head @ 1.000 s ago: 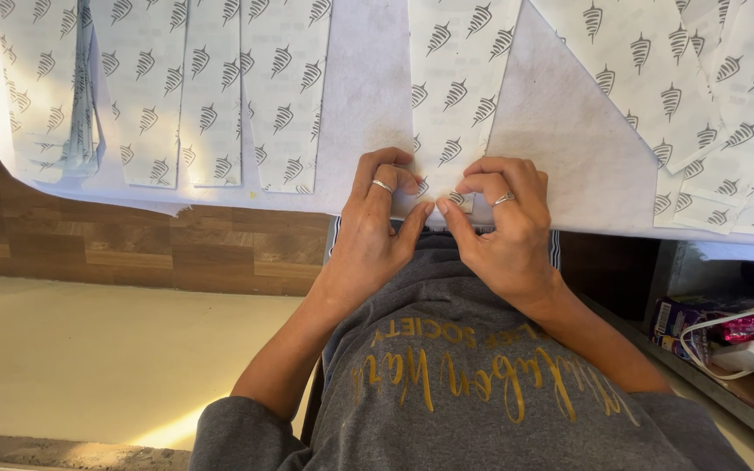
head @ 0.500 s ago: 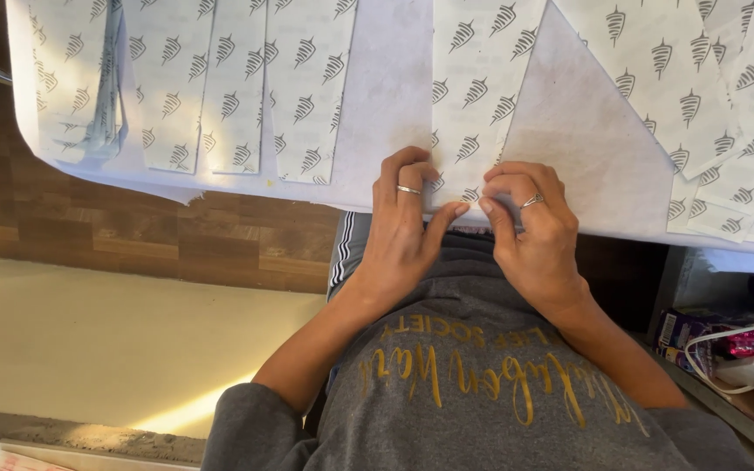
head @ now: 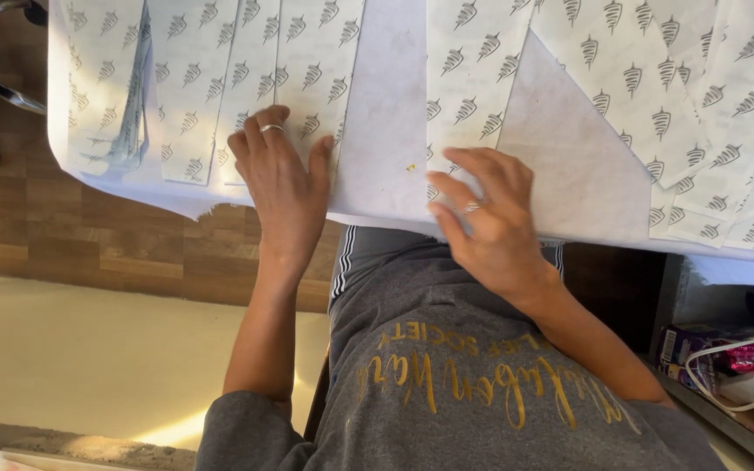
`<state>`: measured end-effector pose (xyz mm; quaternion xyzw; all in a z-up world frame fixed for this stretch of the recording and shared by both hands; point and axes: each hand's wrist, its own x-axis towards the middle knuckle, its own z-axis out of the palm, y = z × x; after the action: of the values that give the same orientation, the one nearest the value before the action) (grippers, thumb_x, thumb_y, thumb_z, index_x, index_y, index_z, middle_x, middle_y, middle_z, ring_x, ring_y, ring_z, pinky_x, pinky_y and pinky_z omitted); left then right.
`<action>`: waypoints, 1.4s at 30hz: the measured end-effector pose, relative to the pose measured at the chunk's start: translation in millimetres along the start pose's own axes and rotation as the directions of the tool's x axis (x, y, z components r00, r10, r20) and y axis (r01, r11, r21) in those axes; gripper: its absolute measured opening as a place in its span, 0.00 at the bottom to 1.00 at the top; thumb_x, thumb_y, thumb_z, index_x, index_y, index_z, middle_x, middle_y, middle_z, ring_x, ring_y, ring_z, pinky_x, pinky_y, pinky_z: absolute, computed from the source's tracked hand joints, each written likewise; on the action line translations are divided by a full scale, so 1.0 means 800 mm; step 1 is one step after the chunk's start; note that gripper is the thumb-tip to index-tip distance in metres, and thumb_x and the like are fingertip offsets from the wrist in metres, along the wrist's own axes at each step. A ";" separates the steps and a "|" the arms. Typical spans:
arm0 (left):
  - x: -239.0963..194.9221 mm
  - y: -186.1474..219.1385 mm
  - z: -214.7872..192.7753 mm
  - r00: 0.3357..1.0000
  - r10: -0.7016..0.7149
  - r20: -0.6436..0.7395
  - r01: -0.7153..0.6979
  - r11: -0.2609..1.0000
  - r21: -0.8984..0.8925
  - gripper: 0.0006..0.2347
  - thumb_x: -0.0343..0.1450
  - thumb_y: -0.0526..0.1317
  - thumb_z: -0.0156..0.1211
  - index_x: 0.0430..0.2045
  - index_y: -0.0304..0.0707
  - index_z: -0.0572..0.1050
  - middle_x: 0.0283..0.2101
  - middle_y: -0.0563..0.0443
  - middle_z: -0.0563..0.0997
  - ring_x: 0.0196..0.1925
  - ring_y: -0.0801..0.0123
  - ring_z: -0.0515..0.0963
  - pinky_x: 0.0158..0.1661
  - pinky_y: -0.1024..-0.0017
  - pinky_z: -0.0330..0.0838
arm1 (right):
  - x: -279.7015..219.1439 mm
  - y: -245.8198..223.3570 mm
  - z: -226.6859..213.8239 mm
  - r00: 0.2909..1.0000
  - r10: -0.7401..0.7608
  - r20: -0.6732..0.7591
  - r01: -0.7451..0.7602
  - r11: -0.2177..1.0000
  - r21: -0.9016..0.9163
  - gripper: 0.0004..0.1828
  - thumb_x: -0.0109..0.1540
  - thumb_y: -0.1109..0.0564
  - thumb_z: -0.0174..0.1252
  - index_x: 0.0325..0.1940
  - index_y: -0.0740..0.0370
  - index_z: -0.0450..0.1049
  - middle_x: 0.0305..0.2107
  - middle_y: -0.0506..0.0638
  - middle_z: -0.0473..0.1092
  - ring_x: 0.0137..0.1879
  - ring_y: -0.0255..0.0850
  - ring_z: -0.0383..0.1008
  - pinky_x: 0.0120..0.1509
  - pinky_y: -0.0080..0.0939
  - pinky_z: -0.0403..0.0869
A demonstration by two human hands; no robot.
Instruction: Aligning printed paper sheets in an overlapping stack and applying glue to the edges using a squeeze bottle.
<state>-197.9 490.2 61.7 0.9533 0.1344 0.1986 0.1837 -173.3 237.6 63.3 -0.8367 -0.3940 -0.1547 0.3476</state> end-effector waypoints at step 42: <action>-0.059 0.043 -0.005 0.897 0.441 0.027 -0.312 0.676 -0.668 0.08 0.66 0.23 0.69 0.37 0.27 0.82 0.56 0.34 0.77 0.51 0.46 0.85 0.52 0.53 0.81 | -0.024 -0.002 -0.001 0.994 -0.108 -0.019 0.109 0.993 0.052 0.06 0.59 0.68 0.68 0.40 0.67 0.80 0.48 0.59 0.76 0.54 0.51 0.80 0.59 0.53 0.76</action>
<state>-235.4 445.2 63.4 0.8510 -0.1607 0.1762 0.4680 -187.2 226.8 54.5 -0.8032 -0.4400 -0.1696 0.3640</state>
